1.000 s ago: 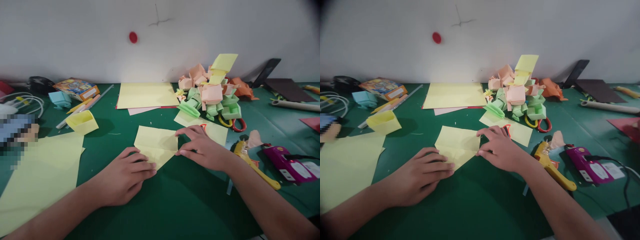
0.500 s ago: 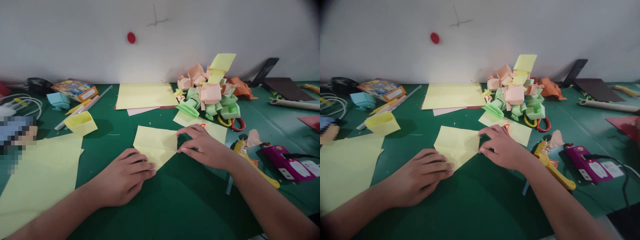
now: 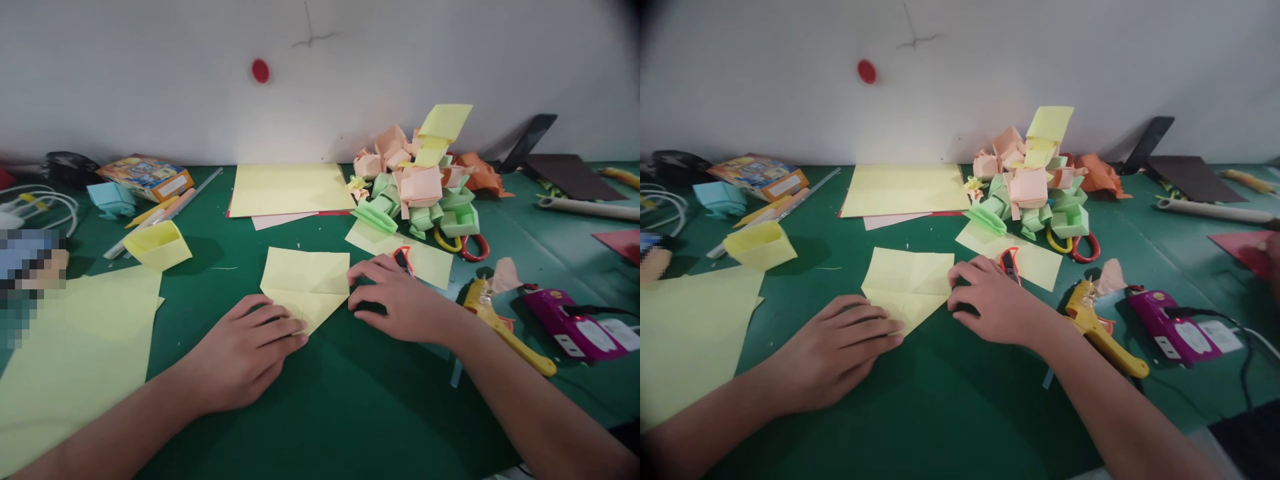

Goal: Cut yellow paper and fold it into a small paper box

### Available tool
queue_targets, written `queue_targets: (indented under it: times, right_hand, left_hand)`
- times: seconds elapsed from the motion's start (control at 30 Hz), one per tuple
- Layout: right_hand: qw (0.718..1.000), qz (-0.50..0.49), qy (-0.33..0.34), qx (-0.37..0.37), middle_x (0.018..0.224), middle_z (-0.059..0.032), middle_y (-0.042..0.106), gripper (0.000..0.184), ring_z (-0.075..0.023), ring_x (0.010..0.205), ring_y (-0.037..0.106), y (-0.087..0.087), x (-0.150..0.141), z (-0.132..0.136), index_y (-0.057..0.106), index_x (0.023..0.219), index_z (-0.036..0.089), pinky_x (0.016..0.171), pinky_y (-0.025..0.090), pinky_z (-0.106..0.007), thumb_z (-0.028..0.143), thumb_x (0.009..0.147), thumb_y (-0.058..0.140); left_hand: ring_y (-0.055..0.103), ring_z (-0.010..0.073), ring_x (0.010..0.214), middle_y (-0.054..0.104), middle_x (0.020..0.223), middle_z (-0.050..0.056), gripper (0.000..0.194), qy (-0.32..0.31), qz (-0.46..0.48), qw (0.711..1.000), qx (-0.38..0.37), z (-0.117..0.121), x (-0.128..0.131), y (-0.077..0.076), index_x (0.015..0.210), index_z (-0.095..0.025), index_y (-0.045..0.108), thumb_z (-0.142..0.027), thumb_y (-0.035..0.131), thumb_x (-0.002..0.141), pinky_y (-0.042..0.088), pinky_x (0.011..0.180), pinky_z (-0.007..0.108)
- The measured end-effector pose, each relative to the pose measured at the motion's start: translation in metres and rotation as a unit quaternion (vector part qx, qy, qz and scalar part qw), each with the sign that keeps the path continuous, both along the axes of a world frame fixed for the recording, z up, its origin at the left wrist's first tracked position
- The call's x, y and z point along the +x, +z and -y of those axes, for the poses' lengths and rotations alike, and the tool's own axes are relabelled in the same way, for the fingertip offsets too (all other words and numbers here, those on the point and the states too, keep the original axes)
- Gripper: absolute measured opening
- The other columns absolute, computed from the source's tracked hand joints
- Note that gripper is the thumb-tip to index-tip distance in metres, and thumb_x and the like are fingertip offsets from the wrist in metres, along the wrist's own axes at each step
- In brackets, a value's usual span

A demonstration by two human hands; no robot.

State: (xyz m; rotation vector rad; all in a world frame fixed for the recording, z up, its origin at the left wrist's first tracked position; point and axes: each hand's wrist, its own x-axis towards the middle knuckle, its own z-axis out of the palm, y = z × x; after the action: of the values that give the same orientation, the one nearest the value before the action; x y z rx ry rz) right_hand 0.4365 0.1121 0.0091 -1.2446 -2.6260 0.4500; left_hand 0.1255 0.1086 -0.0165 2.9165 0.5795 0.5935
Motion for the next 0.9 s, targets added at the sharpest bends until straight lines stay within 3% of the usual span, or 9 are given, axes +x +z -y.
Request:
queue_targets:
  times: [0.5, 0.9]
  right_hand:
    - [0.996, 0.085, 0.009, -0.013, 0.103, -0.0083, 0.06, 0.019, -0.0248, 0.094, 0.05, 0.008, -0.019, 0.006, 0.066, 0.086, 0.018, 0.084, 0.043, -0.043, 0.011, 0.096, 0.052]
    - [0.999, 0.02, -0.03, 0.014, 0.11, -0.0068, 0.063, 0.008, -0.0258, 0.104, 0.057, -0.004, 0.005, -0.007, 0.073, 0.093, 0.023, 0.095, 0.042, -0.046, 0.026, 0.095, 0.065]
  left_hand:
    - [0.066, 0.0214, 0.11, 0.076, 0.121, 0.002, 0.033, 0.0, -0.001, 1.0, 0.006, -0.002, 0.002, 0.005, 0.123, -0.024, 0.069, -0.014, 0.054, 0.096, 0.04, 0.103, 0.04]
    - [0.065, 0.0211, 0.112, 0.075, 0.124, 0.001, 0.032, 0.0, -0.012, 1.0, -0.012, -0.003, 0.001, 0.002, 0.125, -0.025, 0.068, -0.016, 0.054, 0.098, 0.039, 0.105, 0.04]
